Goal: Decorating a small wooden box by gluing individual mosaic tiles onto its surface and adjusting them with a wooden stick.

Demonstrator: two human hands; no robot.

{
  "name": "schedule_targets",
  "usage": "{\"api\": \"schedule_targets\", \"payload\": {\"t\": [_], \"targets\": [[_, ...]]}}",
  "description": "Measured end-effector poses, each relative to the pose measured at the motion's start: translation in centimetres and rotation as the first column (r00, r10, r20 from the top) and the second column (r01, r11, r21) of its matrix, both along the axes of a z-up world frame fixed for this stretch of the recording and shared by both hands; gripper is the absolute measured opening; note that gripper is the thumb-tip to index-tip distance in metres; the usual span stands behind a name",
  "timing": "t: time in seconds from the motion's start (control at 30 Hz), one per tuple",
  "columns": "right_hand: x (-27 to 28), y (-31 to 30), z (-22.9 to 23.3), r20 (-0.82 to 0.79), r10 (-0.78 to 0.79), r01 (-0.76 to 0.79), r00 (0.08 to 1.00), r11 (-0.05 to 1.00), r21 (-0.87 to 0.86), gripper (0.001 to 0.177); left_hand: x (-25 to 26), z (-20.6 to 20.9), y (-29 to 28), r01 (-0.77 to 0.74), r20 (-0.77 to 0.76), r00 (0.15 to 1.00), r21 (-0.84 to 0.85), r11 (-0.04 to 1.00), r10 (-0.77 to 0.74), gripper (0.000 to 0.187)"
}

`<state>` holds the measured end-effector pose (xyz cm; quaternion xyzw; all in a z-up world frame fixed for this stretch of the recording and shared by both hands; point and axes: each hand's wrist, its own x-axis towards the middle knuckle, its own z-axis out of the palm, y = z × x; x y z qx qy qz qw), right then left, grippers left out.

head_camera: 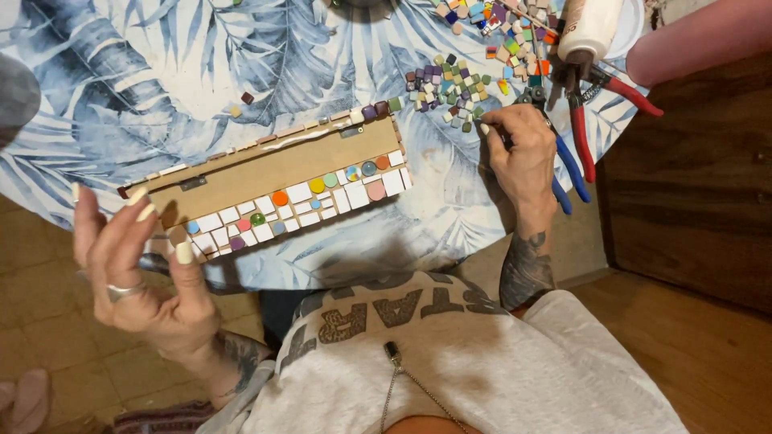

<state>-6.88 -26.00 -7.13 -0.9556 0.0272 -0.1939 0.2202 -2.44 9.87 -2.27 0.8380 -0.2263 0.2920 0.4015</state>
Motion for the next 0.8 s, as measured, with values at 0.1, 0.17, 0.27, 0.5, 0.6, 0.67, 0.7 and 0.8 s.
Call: {"api": "schedule_targets", "payload": {"t": [0.1, 0.17, 0.27, 0.5, 0.6, 0.67, 0.7, 0.8], "targets": [[-0.1, 0.4, 0.6, -0.071, -0.022, 0.021, 0.997, 1.0, -0.003, 0.01, -0.6, 0.9, -0.8, 0.048, -0.069, 0.997, 0.003, 0.999, -0.047, 0.025], [-0.1, 0.7, 0.2, -0.077, -0.04, 0.036, 0.996, 0.998, -0.054, 0.016, -0.6, 1.5, -1.1, 0.069, -0.078, 0.995, 0.004, 0.998, -0.069, 0.023], [0.1, 1.0, -0.7, -0.066, -0.063, 0.053, 0.996, 0.989, -0.14, 0.019, -0.5, 2.2, -1.3, 0.122, -0.076, 0.99, 0.016, 0.992, -0.121, 0.023], [1.1, 0.0, -0.2, -0.062, -0.001, -0.003, 0.998, 0.999, -0.05, 0.005, 1.1, 3.0, -1.8, 0.316, 0.027, 0.944, 0.216, 0.924, -0.329, 0.022], [1.9, 1.3, 2.5, 0.031, 0.031, -0.036, 0.999, 0.98, 0.194, 0.004, 1.4, 3.6, -2.6, 0.385, -0.028, 0.919, 0.27, 0.882, -0.393, 0.029], [2.5, 2.1, 3.9, 0.02, 0.069, -0.071, 0.997, 0.921, 0.383, 0.005, 1.7, 4.2, -3.0, 0.386, -0.043, 0.918, 0.334, 0.86, -0.395, 0.033], [2.9, 2.5, 4.7, 0.014, 0.107, -0.097, 0.994, 0.827, 0.554, 0.005, 1.9, 4.5, -3.3, 0.388, -0.058, 0.915, 0.392, 0.834, -0.399, 0.038], [3.6, 3.7, 6.8, 0.03, 0.211, -0.187, 0.977, 0.777, 0.601, 0.014, 2.5, 5.4, -3.8, 0.394, -0.047, 0.907, 0.444, 0.804, -0.419, 0.032]]}}
